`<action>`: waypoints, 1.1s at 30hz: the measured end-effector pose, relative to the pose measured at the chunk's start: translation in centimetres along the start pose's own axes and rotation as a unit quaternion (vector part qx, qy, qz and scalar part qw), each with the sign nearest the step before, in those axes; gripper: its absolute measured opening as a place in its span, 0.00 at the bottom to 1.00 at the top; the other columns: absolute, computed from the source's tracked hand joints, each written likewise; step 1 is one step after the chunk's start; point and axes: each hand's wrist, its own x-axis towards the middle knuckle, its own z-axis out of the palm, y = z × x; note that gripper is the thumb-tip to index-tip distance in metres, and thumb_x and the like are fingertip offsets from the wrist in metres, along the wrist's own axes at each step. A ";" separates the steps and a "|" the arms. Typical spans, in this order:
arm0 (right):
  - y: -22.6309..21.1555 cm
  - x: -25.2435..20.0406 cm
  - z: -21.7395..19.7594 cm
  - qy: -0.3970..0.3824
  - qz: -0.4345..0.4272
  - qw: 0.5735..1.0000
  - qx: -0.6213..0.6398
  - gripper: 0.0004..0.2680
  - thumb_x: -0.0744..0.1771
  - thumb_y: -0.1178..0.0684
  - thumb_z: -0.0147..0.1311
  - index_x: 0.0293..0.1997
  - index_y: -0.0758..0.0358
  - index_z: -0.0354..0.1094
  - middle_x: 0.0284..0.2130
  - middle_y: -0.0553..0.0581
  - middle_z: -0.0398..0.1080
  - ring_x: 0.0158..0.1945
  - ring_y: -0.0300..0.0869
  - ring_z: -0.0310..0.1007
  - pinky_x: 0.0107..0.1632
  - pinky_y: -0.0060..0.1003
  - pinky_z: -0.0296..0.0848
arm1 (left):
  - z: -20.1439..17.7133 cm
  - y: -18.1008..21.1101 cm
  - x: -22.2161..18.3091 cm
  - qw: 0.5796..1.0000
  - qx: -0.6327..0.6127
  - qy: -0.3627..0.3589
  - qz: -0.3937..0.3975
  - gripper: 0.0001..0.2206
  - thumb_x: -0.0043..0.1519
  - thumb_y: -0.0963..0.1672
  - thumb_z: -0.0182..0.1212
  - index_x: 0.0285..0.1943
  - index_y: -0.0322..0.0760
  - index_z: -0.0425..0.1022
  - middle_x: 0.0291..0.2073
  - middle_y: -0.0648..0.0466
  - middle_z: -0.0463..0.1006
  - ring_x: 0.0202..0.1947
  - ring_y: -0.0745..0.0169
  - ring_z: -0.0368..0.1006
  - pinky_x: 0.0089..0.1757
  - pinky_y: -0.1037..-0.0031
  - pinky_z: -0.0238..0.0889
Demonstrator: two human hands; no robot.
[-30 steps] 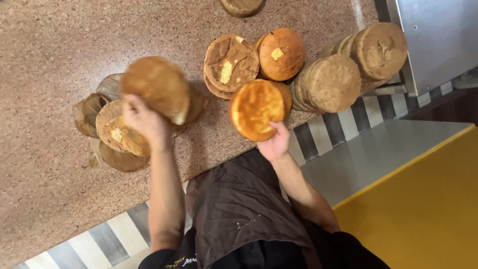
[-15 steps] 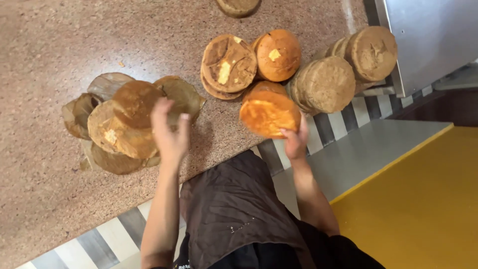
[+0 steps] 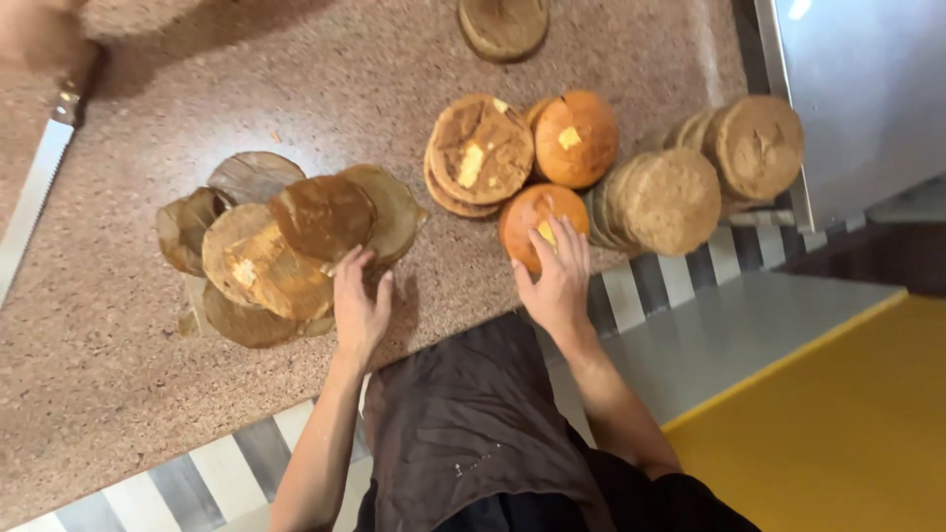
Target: Peel the paper liners off baked round breads and stack them on a counter.
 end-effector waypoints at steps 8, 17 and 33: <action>3.0 24.1 1.3 0.100 -0.063 0.973 0.197 0.09 0.67 0.55 0.65 0.48 0.66 0.71 0.44 0.63 0.74 0.51 0.54 0.75 0.54 0.46 0.73 | 7.0 2.4 -2.1 0.997 -0.030 -0.058 -0.031 0.20 0.62 0.44 0.65 0.61 0.28 0.70 0.62 0.38 0.71 0.64 0.37 0.67 0.62 0.58 0.60; 9.5 38.9 17.6 -0.300 0.272 0.912 -0.071 0.59 0.55 0.25 0.74 0.77 0.50 0.11 0.74 0.79 0.14 0.74 0.73 0.10 0.71 0.74 0.26 | 7.3 3.5 -5.8 0.988 0.020 -0.001 -0.155 0.21 0.61 0.45 0.65 0.61 0.30 0.70 0.63 0.38 0.71 0.61 0.36 0.67 0.58 0.57 0.63; -4.8 29.2 5.8 -0.296 0.214 0.520 0.772 0.32 0.62 0.37 0.49 0.74 0.53 0.44 0.67 0.69 0.53 0.70 0.60 0.56 0.64 0.63 0.70 | 3.4 9.7 5.1 0.980 0.054 0.157 0.108 0.34 0.60 0.48 0.72 0.74 0.34 0.60 0.73 0.38 0.60 0.71 0.39 0.60 0.66 0.54 0.58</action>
